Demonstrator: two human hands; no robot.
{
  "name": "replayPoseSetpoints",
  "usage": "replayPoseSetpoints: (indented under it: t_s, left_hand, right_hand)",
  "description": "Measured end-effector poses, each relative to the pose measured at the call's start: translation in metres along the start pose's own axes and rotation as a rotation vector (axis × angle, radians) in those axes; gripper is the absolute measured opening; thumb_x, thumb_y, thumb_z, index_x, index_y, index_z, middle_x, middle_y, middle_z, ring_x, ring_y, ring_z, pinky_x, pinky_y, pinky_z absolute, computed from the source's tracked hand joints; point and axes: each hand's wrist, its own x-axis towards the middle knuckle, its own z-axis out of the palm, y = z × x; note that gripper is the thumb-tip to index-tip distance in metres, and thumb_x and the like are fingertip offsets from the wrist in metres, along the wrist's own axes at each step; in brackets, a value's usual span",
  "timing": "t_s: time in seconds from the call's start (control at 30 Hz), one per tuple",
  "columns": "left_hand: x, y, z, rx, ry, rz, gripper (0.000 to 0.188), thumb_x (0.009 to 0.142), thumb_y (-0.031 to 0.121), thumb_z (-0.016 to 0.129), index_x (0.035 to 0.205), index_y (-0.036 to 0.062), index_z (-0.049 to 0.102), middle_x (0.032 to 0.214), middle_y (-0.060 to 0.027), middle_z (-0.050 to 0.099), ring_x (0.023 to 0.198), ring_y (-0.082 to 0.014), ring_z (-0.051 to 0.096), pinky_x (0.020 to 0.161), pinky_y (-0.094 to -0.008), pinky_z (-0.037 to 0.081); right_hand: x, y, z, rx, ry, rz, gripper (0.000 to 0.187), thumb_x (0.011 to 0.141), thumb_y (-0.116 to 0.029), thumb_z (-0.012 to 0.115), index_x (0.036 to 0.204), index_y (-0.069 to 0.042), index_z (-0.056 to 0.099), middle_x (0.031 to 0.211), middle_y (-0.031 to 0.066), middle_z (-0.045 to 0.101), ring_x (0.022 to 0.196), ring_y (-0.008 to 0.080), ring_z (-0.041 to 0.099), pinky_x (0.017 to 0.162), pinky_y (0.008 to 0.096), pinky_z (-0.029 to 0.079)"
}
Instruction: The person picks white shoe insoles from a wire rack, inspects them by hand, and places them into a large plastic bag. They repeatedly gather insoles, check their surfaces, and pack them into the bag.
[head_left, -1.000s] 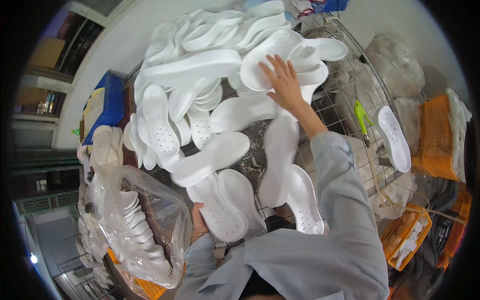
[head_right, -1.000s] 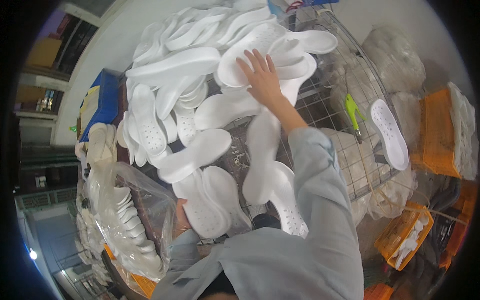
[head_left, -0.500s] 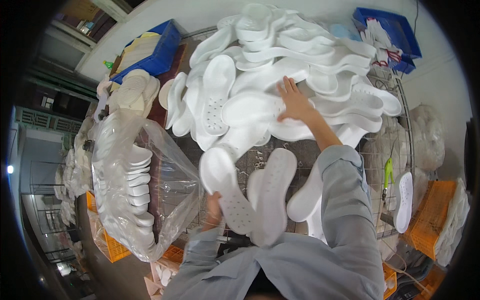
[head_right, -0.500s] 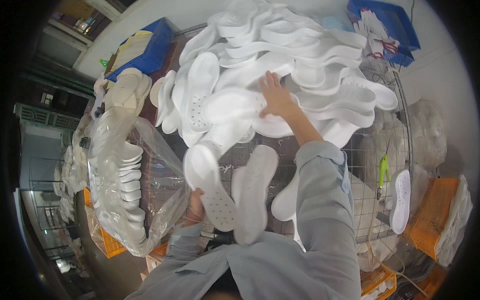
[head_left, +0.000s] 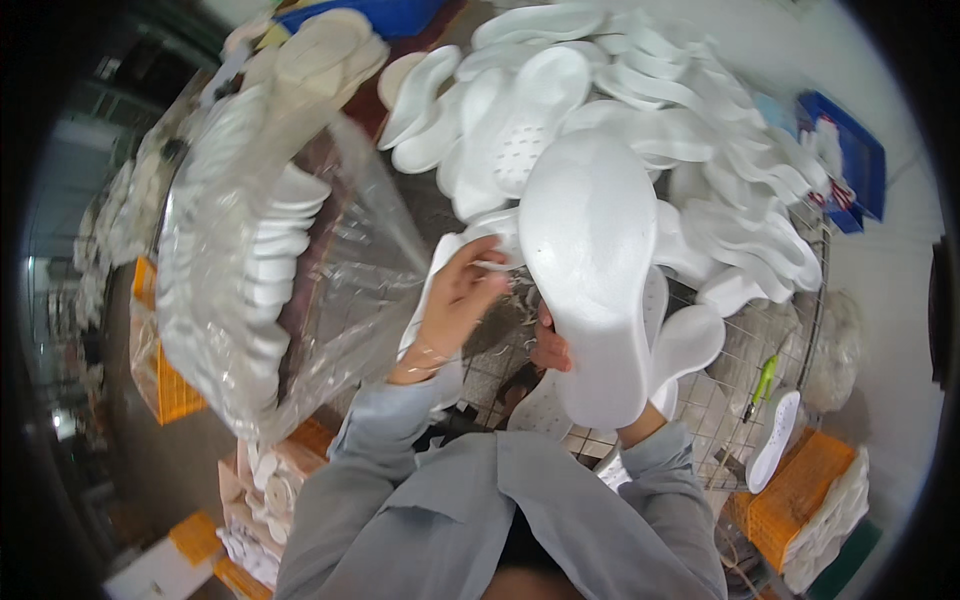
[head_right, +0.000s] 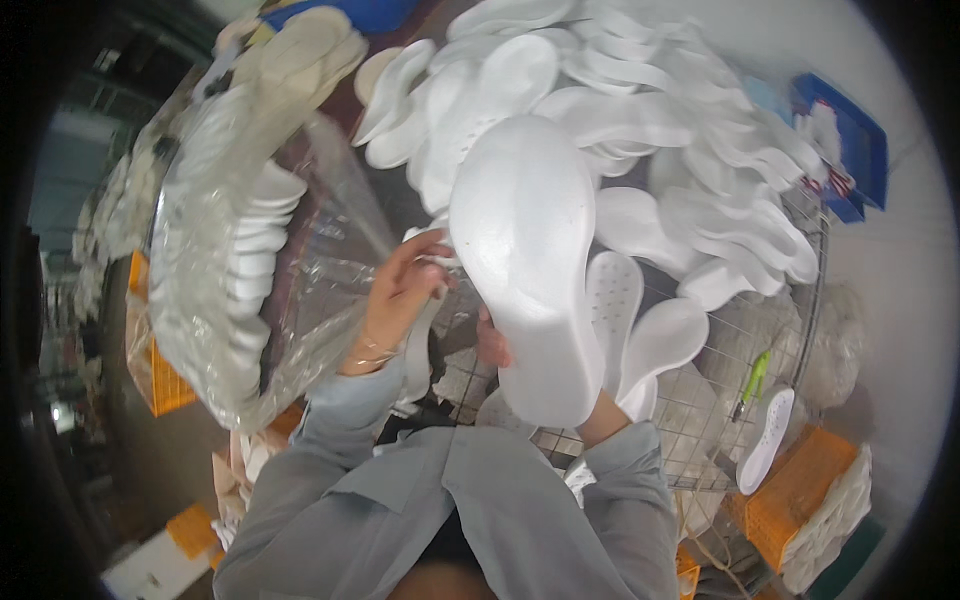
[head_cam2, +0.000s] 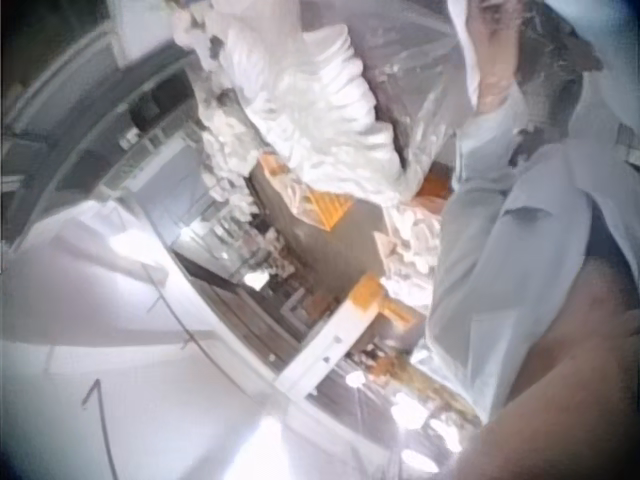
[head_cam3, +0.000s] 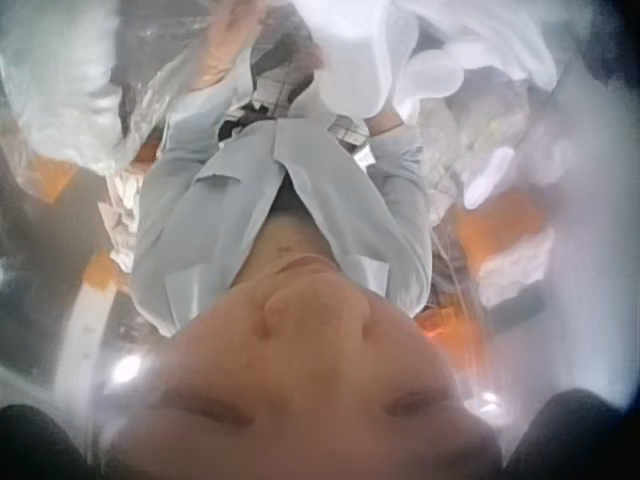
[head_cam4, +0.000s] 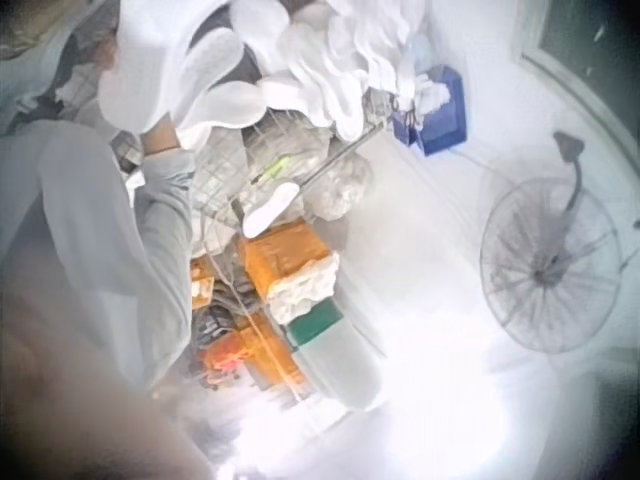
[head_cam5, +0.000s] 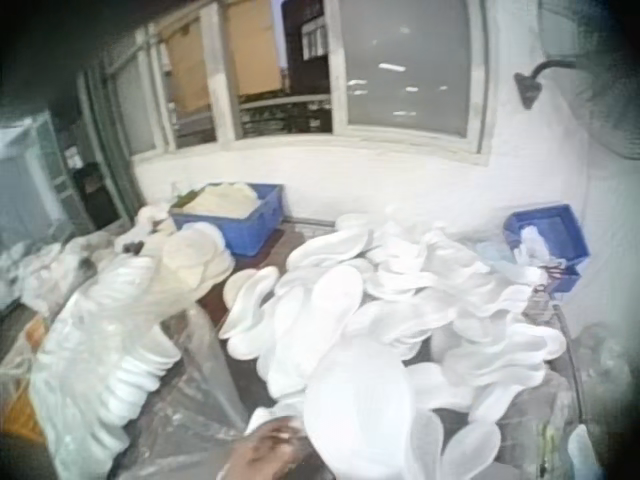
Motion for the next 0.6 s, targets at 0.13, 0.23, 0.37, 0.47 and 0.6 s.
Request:
replayPoseSetpoints:
  t_s: [0.13, 0.23, 0.37, 0.47, 0.6]
  left_hand:
    - [0.000, 0.046, 0.015, 0.009, -0.004, -0.018, 0.031, 0.078, 0.011, 0.078, 0.100, -0.0023, 0.061, 0.076, -0.0038, 0.063, 0.063, -0.0070, 0.058, 0.056, -0.0194, 0.047]
    - [-0.012, 0.061, 0.006, -0.045, 0.111, -0.093, 0.028, 0.079, 0.010, 0.077, 0.097, -0.0041, 0.062, 0.078, -0.0052, 0.063, 0.062, -0.0078, 0.059, 0.055, -0.0208, 0.048]
    - [-0.027, 0.067, -0.007, 0.510, 0.167, 0.150, 0.018, 0.080, 0.005, 0.072, 0.096, 0.0001, 0.065, 0.078, -0.0071, 0.066, 0.061, -0.0108, 0.063, 0.052, -0.0232, 0.050]
    - [-0.038, 0.064, -0.015, 0.971, 0.162, 0.465, 0.013, 0.079, 0.006, 0.070, 0.092, 0.0030, 0.066, 0.079, -0.0090, 0.063, 0.060, -0.0195, 0.064, 0.052, -0.0273, 0.051]
    - [-0.055, 0.051, -0.026, 1.243, 0.120, 0.559, 0.015, 0.076, 0.006, 0.069, 0.089, 0.0059, 0.060, 0.080, -0.0076, 0.057, 0.060, -0.0247, 0.061, 0.051, -0.0314, 0.051]
  right_hand:
    - [-0.004, 0.045, -0.001, 0.108, 0.124, -0.037, 0.053, 0.092, -0.043, 0.048, 0.110, 0.006, 0.051, 0.074, 0.0112, 0.050, 0.062, 0.0205, 0.046, 0.056, 0.0265, 0.035]
    - [-0.003, 0.046, -0.012, 0.007, 0.054, 0.061, 0.049, 0.092, -0.039, 0.050, 0.112, 0.007, 0.051, 0.080, 0.0136, 0.053, 0.063, 0.0218, 0.048, 0.057, 0.0273, 0.038]
    - [0.000, 0.057, -0.028, -0.095, 0.078, 0.063, 0.048, 0.091, -0.037, 0.053, 0.114, 0.005, 0.051, 0.090, 0.0165, 0.055, 0.065, 0.0234, 0.051, 0.058, 0.0290, 0.041]
    - [0.001, 0.074, -0.029, -0.167, 0.060, 0.039, 0.048, 0.090, -0.037, 0.054, 0.117, 0.003, 0.051, 0.094, 0.0170, 0.056, 0.066, 0.0241, 0.051, 0.058, 0.0300, 0.042]
    - [-0.003, 0.087, -0.013, -0.084, 0.110, -0.007, 0.047, 0.091, -0.036, 0.053, 0.119, 0.001, 0.051, 0.094, 0.0165, 0.056, 0.069, 0.0242, 0.051, 0.058, 0.0302, 0.041]
